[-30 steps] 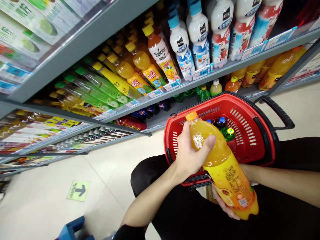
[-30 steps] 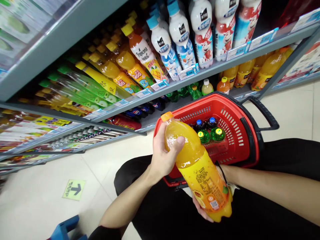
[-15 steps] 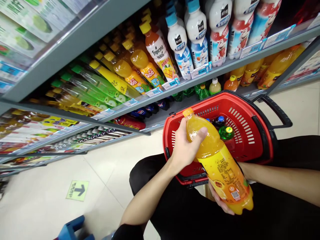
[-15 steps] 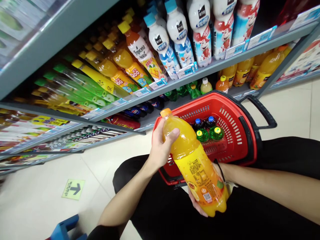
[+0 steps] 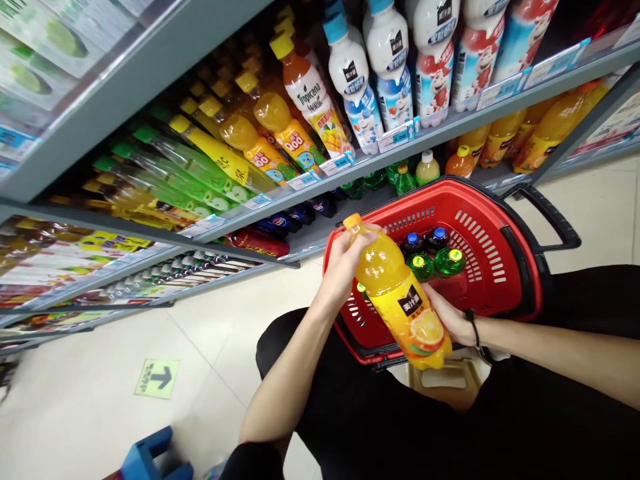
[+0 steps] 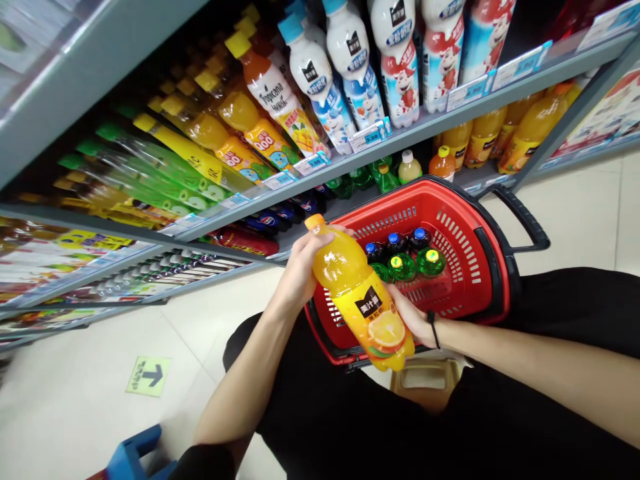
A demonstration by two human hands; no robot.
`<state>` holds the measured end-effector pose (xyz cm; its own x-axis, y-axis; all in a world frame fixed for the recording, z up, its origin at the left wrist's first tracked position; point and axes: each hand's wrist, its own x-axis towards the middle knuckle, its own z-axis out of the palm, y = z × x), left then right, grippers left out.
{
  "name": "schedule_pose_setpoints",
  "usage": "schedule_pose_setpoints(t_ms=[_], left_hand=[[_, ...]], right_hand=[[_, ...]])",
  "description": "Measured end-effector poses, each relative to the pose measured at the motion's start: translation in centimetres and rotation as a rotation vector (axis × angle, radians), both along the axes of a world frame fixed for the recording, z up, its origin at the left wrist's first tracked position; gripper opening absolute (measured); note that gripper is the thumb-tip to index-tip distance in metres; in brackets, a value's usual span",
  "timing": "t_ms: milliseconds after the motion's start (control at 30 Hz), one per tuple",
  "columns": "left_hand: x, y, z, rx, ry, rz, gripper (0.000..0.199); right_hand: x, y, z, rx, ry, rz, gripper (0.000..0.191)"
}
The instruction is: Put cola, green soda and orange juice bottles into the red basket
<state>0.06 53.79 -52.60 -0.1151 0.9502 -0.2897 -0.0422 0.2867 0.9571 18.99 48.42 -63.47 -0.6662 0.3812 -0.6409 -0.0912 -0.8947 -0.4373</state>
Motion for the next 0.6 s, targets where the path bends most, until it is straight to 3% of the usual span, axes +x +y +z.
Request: schedule_pose_setpoints(t_ms=[100,200,333,600], left_hand=[[-0.2,0.2,-0.2,-0.016,-0.034,0.012,0.031],[-0.4,0.2,-0.4,-0.015,-0.087,0.027,0.027],[-0.6,0.3,-1.0,-0.012,-0.106,0.08,0.023],[-0.3,0.1,-1.4,-0.017,-0.172,0.143,0.016]], right_hand=[[-0.2,0.5,0.3,0.11,-0.062,-0.06,0.054],[0.1,1.0,0.3,0.142,-0.085,-0.023,0.058],[0.5,1.3,-0.7,0.208,-0.114,0.055,0.065],[1.0,1.2,-2.7,0.345,-0.228,0.083,0.07]])
